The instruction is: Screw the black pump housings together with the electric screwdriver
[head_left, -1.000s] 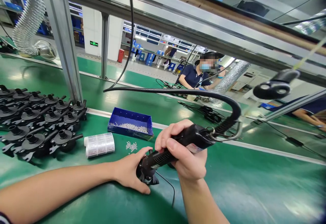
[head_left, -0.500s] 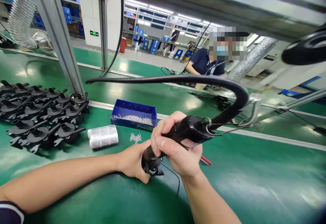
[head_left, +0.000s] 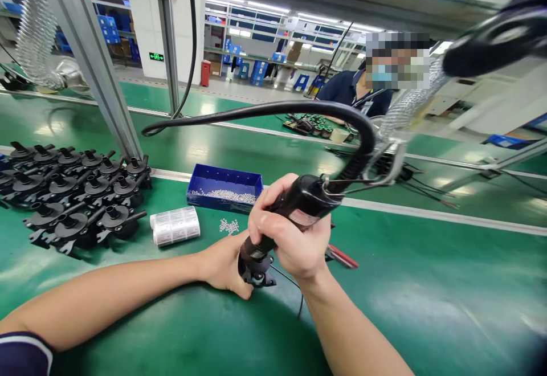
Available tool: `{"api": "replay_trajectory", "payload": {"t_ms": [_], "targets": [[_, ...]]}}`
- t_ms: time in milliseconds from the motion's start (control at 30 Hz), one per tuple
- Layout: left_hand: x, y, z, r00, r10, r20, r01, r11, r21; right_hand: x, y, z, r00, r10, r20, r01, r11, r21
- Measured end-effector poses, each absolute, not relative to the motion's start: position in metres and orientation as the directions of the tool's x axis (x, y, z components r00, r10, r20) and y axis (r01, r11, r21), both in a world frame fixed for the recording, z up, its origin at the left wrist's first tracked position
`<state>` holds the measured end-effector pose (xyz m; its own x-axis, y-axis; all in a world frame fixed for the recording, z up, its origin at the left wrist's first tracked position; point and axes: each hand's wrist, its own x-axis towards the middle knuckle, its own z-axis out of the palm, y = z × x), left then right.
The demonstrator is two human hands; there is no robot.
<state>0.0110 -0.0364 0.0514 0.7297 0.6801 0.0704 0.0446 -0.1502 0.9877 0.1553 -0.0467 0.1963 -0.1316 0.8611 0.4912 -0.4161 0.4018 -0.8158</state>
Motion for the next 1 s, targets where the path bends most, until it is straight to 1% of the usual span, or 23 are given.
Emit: {"api": "replay_trajectory", "payload": {"t_ms": [67,167,233,333,500,667,767,833,933,1000], "targets": [[0.007,-0.031,0.051,0.737,0.67,0.094,0.057,-0.201,0.978,0.162,-0.044,0.2,-0.134,0.853,0.505,-0.447,0.403,-0.799],[-0.001,-0.023,0.051,0.696,0.713,0.084,0.127,-0.238,0.963,0.183,-0.041,0.207,-0.085,0.826,0.557,-0.469,0.46,-0.754],[-0.006,-0.019,0.05,0.677,0.733,0.062,0.173,-0.24,0.955,0.2,-0.039,0.208,-0.067,0.799,0.597,-0.447,0.511,-0.734],[-0.009,-0.018,0.05,0.69,0.722,0.058,0.174,-0.243,0.954,0.217,-0.032,0.204,-0.057,0.778,0.625,-0.4,0.556,-0.729],[-0.006,-0.019,0.051,0.674,0.737,0.059,0.189,-0.249,0.95,0.215,-0.019,0.193,-0.026,0.802,0.597,-0.407,0.537,-0.739],[-0.004,-0.02,0.055,0.646,0.76,0.073,0.184,-0.248,0.951,0.209,-0.014,0.191,-0.093,0.816,0.57,-0.378,0.501,-0.779],[-0.003,-0.021,0.06,0.659,0.75,0.064,0.164,-0.227,0.96,0.206,-0.015,0.192,-0.131,0.832,0.54,-0.353,0.47,-0.809],[-0.002,-0.022,0.064,0.668,0.742,0.066,0.144,-0.216,0.966,0.202,-0.017,0.192,-0.121,0.844,0.522,-0.364,0.452,-0.815],[0.0,-0.023,0.068,0.663,0.745,0.078,0.12,-0.209,0.971,0.193,-0.02,0.194,-0.053,0.855,0.517,-0.403,0.455,-0.794],[0.001,-0.024,0.069,0.66,0.747,0.085,0.112,-0.209,0.972,0.189,-0.022,0.196,-0.037,0.86,0.509,-0.393,0.456,-0.799]]}}
